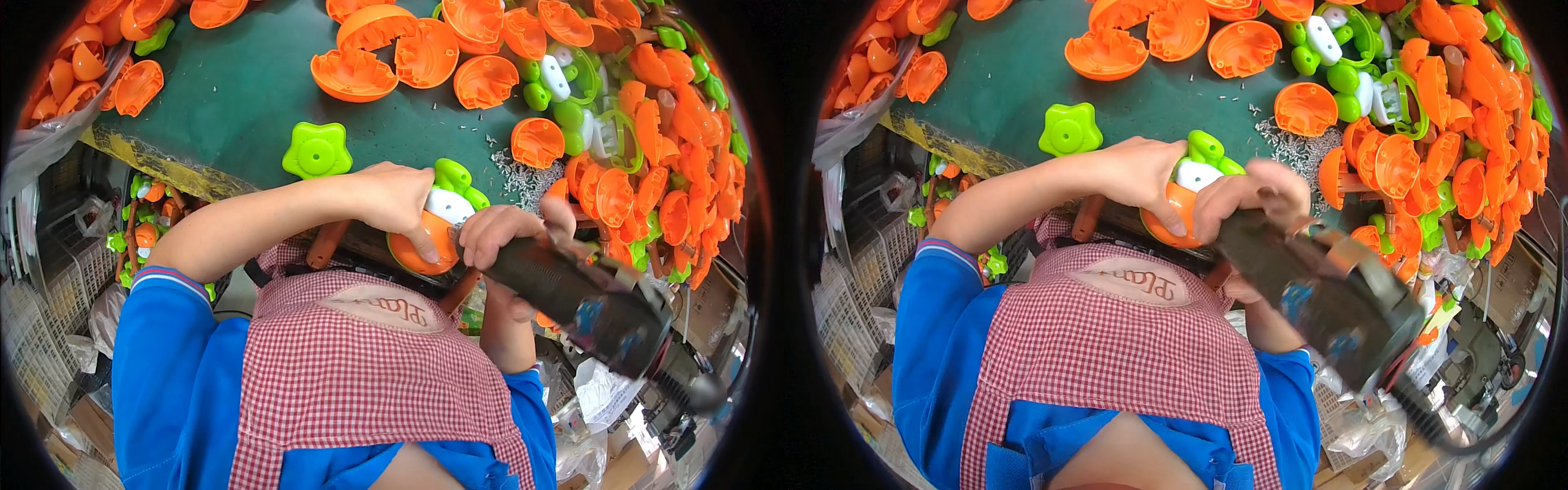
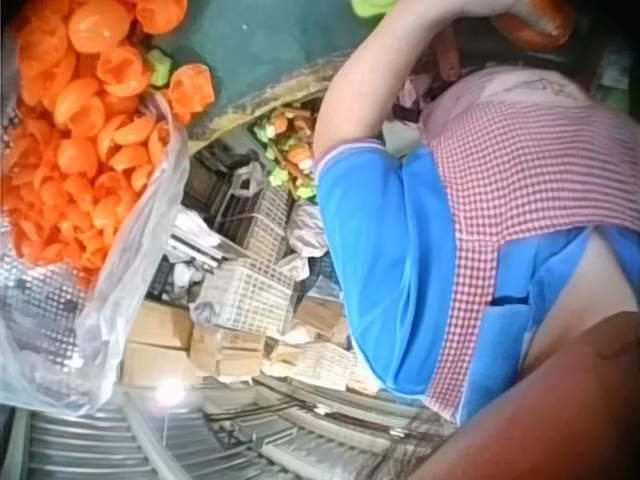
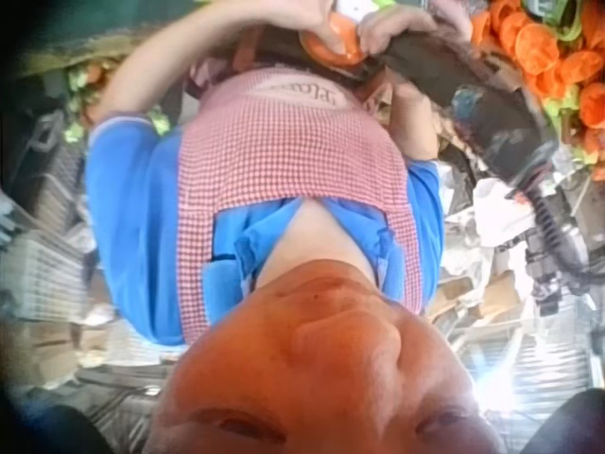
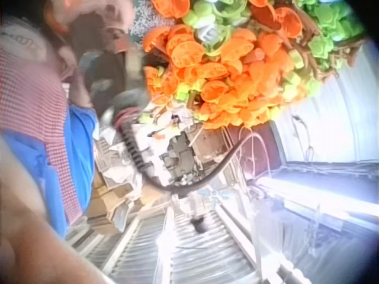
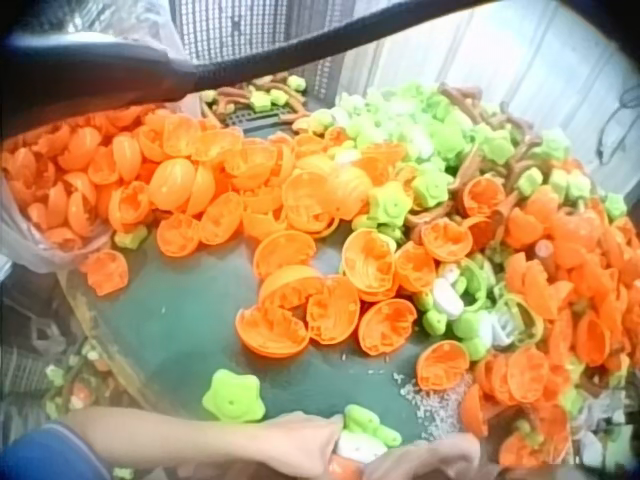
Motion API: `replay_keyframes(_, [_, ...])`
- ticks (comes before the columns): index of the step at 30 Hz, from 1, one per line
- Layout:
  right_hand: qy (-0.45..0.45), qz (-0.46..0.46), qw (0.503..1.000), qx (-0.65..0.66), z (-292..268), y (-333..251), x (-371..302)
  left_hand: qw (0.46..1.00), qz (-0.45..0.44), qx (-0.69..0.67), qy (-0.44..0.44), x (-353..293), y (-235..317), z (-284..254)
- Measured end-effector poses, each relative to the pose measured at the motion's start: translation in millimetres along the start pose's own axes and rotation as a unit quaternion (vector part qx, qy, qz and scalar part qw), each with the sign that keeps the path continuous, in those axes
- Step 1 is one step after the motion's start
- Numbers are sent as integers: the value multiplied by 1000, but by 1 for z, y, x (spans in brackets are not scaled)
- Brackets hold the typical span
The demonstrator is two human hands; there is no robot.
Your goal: The person assembles small plastic toys by joining orange and green halves with a white center piece, then uses a hammer to secure them. The person places the finished toys into a black plastic basket and continues the process with additional parts.
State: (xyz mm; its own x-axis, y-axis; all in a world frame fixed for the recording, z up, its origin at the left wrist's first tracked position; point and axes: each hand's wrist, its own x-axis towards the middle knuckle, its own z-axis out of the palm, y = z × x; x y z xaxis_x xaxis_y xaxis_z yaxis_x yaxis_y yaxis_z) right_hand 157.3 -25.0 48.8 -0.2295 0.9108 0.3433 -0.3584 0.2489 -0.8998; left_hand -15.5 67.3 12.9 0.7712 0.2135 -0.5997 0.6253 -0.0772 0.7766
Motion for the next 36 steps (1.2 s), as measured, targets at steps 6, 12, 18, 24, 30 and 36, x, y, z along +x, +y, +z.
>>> replay_keyframes(6, [100,-172,980,22,-15,-16,13,998,22,-49,-16,0,-10,-2])
replay_keyframes(12, [290,-132,936,-150,-81,40,8,980,-5,147,135,-4,6,7])
replay_keyframes(18, [283,-152,934,-156,-73,14,8,827,230,270,436,22,2,-1])
replay_keyframes(24, [266,-198,933,-137,-61,-8,15,834,341,188,391,77,21,-1])
replay_keyframes(30, [213,-203,950,-100,-56,-18,5,784,392,286,387,67,28,1])
replay_keyframes(36, [203,-181,954,-129,-31,-24,-6,766,333,370,407,42,35,21])
